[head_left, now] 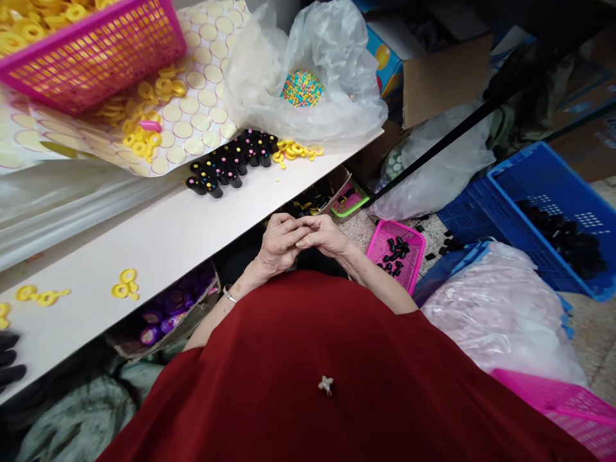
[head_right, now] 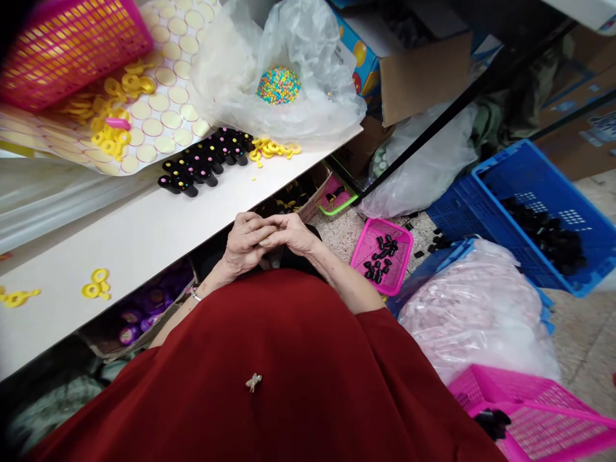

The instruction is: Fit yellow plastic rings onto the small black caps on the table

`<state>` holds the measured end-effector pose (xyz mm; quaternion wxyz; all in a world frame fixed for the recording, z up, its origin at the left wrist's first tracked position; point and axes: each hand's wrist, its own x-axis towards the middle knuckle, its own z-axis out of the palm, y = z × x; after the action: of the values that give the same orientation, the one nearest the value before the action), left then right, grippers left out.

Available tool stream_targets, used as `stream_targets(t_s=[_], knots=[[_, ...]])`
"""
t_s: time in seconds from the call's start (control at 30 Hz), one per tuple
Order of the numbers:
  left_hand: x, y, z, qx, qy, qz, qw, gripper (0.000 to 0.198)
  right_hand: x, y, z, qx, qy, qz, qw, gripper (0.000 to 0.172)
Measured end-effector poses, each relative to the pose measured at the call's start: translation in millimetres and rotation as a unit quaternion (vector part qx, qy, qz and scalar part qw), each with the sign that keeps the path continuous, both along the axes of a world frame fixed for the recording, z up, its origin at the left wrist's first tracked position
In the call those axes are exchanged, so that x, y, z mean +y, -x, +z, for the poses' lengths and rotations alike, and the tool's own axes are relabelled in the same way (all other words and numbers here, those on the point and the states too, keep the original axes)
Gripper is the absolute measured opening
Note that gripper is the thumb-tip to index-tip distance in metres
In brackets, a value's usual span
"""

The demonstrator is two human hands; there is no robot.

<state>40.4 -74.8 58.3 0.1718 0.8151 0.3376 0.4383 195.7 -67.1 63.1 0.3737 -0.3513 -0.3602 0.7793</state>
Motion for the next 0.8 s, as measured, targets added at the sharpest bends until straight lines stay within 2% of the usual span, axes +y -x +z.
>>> stream_targets(t_s=[0.13,0.27,0.37,0.53,0.7,0.8], knots=[[2,3,-8.4,-0.02,0.064,0.011,0.998,0.031,-4,6,-12.7,0.02,0.026,-0.046,0.998,0.032],[3,7,-15.2,-0.058,0.107,0.031,0.992,0.033,-6,8,-16.2,0.032,0.031,-0.024,0.999,0.042],[3,9,-15.9,-0.073,0.099,0.03,0.992,0.034,-5,7,-13.6,0.015,0.005,-0.018,1.0,0.042],[1,5,-16.0,-0.069,0.099,0.018,0.993,0.035,-3,8,-12.2,0.008,0.003,-0.021,1.0,0.039],[-1,5,-29.2,-0.073,0.079,0.018,0.994,0.025,-5,15,-23.9,0.013,0.044,-0.054,0.997,0.033],[1,8,-37.3,-0.066,0.081,0.042,0.994,0.022,-2,17,-31.3,0.001,0.061,-0.014,0.998,0.035]])
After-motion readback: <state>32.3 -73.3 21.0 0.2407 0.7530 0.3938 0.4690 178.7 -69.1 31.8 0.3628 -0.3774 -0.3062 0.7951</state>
